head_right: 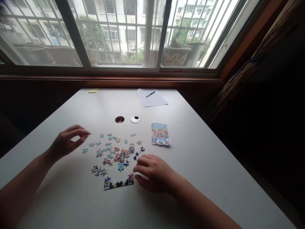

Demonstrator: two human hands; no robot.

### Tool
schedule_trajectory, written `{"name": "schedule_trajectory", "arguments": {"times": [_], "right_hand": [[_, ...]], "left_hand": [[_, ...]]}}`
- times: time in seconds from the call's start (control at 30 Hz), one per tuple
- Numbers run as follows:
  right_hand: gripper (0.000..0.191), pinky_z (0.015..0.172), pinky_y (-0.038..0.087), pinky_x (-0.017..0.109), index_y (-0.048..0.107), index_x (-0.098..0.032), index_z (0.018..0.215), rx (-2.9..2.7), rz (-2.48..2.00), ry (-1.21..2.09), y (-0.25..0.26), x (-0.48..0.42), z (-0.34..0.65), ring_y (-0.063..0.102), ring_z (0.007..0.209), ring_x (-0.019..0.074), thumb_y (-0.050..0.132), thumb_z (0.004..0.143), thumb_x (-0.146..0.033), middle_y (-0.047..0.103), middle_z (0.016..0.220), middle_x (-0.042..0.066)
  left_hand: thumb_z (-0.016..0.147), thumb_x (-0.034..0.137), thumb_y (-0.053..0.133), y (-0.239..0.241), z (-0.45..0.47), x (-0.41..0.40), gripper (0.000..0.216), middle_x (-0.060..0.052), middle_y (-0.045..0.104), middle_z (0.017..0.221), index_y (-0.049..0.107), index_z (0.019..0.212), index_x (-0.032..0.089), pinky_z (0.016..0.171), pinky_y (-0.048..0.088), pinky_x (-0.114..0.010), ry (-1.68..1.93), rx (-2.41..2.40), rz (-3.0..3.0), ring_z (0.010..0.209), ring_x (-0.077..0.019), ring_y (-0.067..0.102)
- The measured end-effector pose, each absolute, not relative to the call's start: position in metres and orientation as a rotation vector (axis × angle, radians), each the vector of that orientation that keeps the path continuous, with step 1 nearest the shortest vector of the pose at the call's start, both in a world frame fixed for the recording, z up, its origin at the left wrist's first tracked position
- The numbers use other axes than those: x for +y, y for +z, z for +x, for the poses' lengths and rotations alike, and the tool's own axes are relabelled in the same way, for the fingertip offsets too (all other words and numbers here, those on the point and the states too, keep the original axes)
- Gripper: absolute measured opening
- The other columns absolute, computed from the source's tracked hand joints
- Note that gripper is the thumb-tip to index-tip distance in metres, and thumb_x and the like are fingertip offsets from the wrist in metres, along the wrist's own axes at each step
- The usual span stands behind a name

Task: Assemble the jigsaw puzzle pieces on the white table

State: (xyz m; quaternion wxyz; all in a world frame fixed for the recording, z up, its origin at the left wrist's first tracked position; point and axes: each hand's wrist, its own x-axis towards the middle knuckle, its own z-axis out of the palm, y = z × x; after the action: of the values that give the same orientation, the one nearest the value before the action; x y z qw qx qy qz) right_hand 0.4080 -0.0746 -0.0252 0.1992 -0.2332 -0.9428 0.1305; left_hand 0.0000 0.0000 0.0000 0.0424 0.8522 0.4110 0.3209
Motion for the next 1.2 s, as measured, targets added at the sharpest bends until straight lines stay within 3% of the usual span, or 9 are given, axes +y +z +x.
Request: {"name": "schedule_trajectory", "arguments": {"times": [0.27, 0.37, 0.57, 0.93, 1.2], "right_hand": [[0.034, 0.079, 0.051, 0.033, 0.059, -0.021, 0.131, -2.744, -0.62, 0.356, -0.022, -0.091, 0.416, 0.059, 0.088, 0.0186, 0.052, 0.098, -0.02, 0.066, 0.101, 0.008], [0.043, 0.077, 0.052, 0.033, 0.054, -0.02, 0.14, -2.72, -0.628, 0.326, -0.029, -0.102, 0.425, 0.057, 0.09, 0.0201, 0.053, 0.097, -0.021, 0.065, 0.106, 0.01], [0.05, 0.084, 0.051, 0.04, 0.052, -0.019, 0.145, -2.719, -0.737, 0.187, -0.035, -0.117, 0.424, 0.055, 0.092, 0.024, 0.054, 0.097, -0.032, 0.062, 0.108, 0.012], [0.051, 0.088, 0.048, 0.041, 0.052, -0.022, 0.146, -2.75, -0.777, 0.211, -0.034, -0.119, 0.423, 0.053, 0.095, 0.0242, 0.053, 0.098, -0.039, 0.06, 0.109, 0.011], [0.051, 0.088, 0.048, 0.041, 0.052, -0.021, 0.146, -2.739, -0.803, 0.215, -0.034, -0.118, 0.423, 0.053, 0.095, 0.0243, 0.053, 0.098, -0.039, 0.06, 0.109, 0.011]], "left_hand": [[0.093, 0.015, 0.057, 0.015, 0.049, -0.058, 0.031, -0.003, 0.066, 0.088, 0.066, 0.12, 0.027, 0.073, 0.051, -0.033, 0.569, 0.758, 2.945, 0.078, -0.0159, 0.059], [0.093, 0.018, 0.056, 0.0, 0.058, -0.092, 0.038, -0.003, 0.063, 0.079, 0.06, 0.131, 0.023, 0.065, 0.049, -0.035, 0.465, 0.644, 2.992, 0.069, -0.0171, 0.054], [0.097, 0.026, 0.054, -0.029, 0.063, -0.126, 0.051, -0.004, 0.065, 0.081, 0.045, 0.147, 0.017, 0.059, 0.047, -0.037, 0.196, 0.559, 3.031, 0.063, -0.0189, 0.054], [0.094, 0.021, 0.055, -0.035, 0.067, -0.127, 0.048, -0.001, 0.059, 0.073, 0.049, 0.142, 0.02, 0.053, 0.041, -0.033, 0.298, 0.651, 3.053, 0.058, -0.0162, 0.053], [0.096, 0.02, 0.051, -0.039, 0.071, -0.127, 0.048, -0.001, 0.062, 0.074, 0.048, 0.144, 0.021, 0.055, 0.047, -0.033, 0.335, 0.742, 3.019, 0.06, -0.0163, 0.057]]}}
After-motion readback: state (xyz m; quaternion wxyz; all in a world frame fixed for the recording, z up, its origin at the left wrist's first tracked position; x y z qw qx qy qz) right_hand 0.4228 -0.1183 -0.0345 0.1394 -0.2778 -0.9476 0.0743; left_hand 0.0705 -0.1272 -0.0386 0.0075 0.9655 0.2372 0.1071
